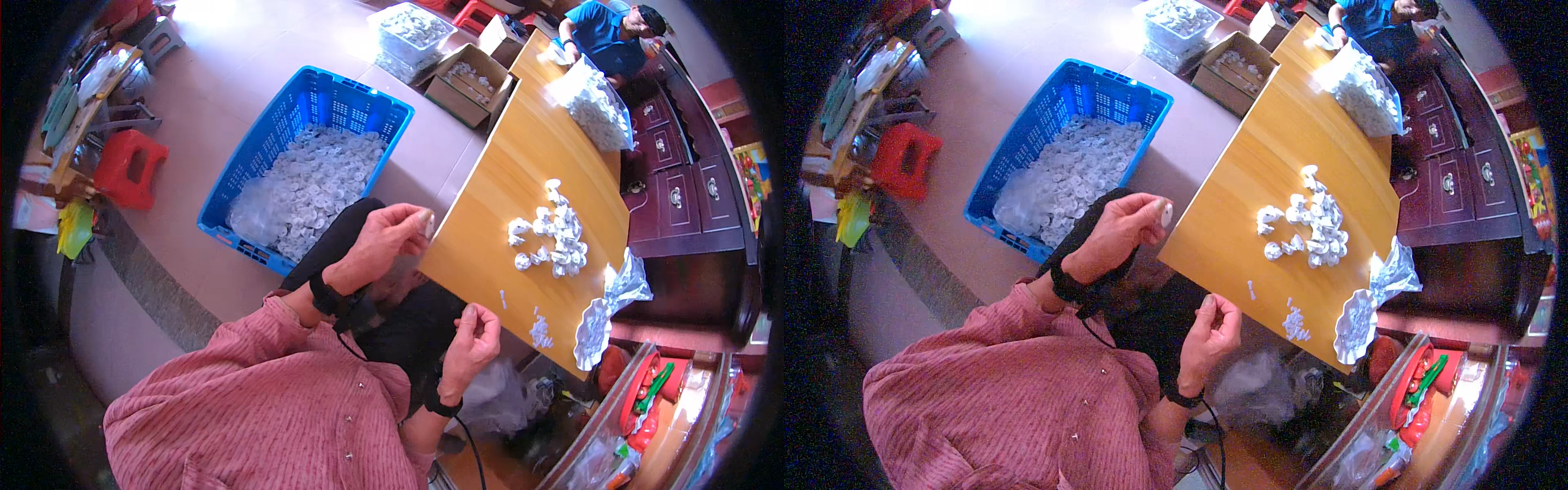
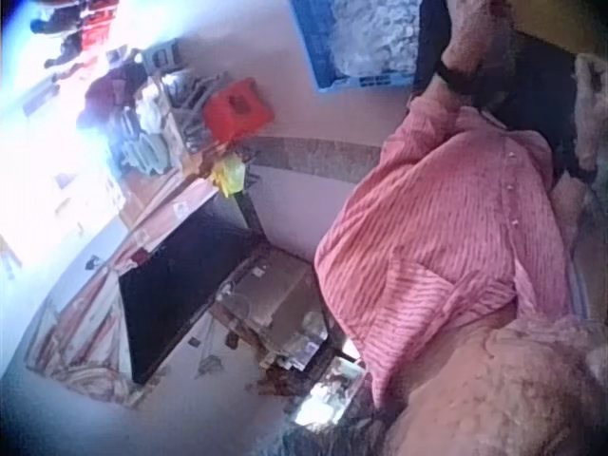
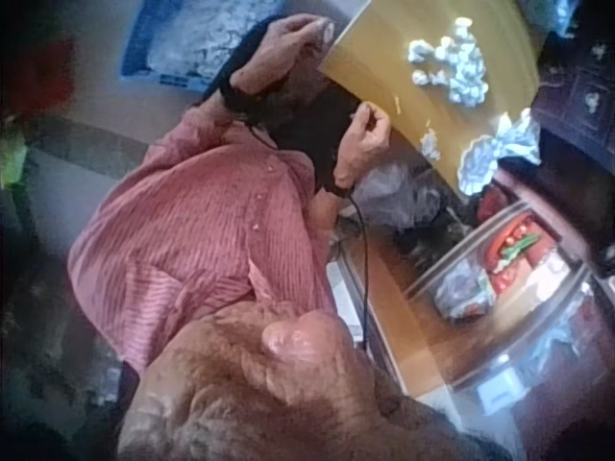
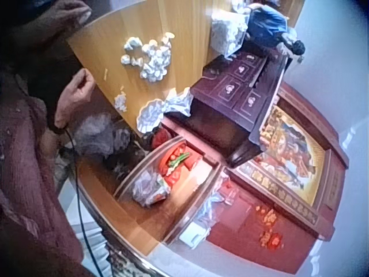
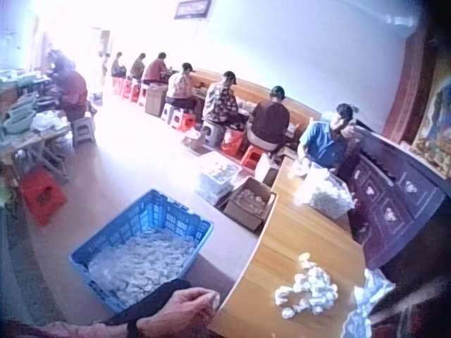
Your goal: The user is assembling small plastic components, possibly for a light or electronic device.
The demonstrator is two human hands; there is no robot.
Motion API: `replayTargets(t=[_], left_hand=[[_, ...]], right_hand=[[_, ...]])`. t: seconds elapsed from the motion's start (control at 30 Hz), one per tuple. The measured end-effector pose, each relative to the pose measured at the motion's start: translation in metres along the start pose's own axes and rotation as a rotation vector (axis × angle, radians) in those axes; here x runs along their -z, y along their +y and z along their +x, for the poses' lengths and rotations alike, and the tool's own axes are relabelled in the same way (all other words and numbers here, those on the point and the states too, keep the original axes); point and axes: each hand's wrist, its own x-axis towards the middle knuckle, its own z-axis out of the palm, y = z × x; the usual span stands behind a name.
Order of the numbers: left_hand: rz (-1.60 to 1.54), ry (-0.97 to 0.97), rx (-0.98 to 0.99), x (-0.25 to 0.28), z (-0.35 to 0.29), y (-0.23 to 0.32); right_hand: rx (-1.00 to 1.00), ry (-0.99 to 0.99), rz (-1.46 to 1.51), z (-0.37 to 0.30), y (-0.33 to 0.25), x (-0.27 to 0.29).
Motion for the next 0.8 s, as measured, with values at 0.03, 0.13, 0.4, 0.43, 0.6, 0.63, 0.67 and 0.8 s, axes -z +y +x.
replayTargets(t=[0.03, 0.13, 0.4, 0.43, 0.6, 0.63, 0.67, 0.8], left_hand=[[-0.05, 0.083, -0.012, 0.003, 0.003, 0.001], [-0.109, 0.174, -0.041, 0.017, 0.011, 0.002], [-0.291, 0.421, -0.18, 0.094, 0.046, -0.025], [-0.294, 0.408, -0.17, 0.102, 0.049, -0.027], [-0.514, 0.714, -0.217, 0.113, 0.057, -0.028], [-0.515, 0.707, -0.212, 0.109, 0.056, -0.028], [-0.442, 0.67, -0.201, 0.105, 0.053, -0.029], [-0.166, 0.495, -0.192, 0.064, 0.034, -0.011]], right_hand=[[0.002, -0.006, 0.003, -0.001, 0.001, 0.0], [-0.018, -0.01, -0.03, -0.003, 0.006, 0.001], [0.049, 0.04, -0.075, -0.002, 0.023, 0.005], [0.046, 0.054, -0.084, -0.002, 0.023, 0.006], [0.106, 0.089, -0.119, 0.001, 0.03, 0.008], [0.11, 0.108, -0.125, 0.002, 0.031, 0.009], [0.109, 0.116, -0.128, 0.003, 0.031, 0.01], [0.218, 0.234, -0.284, 0.011, 0.034, 0.017]])
